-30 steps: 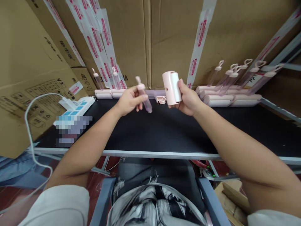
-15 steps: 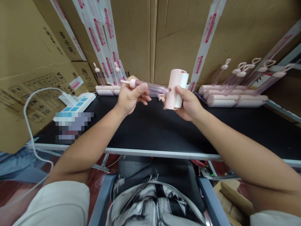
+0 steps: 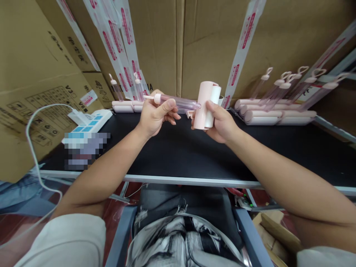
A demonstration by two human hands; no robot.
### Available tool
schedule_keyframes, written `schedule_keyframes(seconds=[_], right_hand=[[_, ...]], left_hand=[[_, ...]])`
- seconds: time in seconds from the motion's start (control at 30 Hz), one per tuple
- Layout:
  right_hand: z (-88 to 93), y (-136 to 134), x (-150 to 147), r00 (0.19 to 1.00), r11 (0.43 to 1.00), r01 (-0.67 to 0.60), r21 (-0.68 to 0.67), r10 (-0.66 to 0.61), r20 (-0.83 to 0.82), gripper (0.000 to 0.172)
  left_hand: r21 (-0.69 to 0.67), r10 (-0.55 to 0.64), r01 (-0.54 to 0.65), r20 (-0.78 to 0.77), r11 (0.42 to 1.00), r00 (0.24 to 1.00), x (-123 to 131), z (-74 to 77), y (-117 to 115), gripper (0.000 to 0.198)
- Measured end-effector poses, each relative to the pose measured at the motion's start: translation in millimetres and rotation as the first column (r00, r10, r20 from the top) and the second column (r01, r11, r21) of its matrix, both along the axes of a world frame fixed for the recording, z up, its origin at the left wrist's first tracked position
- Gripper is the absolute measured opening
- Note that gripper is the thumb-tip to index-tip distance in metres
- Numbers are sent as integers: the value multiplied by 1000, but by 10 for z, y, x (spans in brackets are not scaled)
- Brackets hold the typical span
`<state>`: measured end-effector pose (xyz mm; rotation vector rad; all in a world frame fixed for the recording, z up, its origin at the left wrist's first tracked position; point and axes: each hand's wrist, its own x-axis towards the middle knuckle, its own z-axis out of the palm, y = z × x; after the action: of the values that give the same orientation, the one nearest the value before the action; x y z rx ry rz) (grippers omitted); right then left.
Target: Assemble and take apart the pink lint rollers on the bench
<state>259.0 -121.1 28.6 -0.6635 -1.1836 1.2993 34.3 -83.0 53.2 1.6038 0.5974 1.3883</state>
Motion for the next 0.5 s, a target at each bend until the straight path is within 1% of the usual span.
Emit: schedule_keyframes(seconds=[0.17, 0.33, 0.5], right_hand=[[-6, -4, -23, 1000, 1000, 8, -2, -9, -9, 58], [-24, -33, -67, 1000, 1000, 20, 9, -20, -16, 58], [-51, -65, -126, 997, 996, 76, 54, -75, -24, 62]], left_hand=[[29, 25, -26, 16, 999, 1000, 15, -19, 9, 69], [17, 8, -9, 46, 1000, 999, 53, -11, -20, 67], [39, 18, -21, 74, 999, 997, 89, -33, -24, 67]])
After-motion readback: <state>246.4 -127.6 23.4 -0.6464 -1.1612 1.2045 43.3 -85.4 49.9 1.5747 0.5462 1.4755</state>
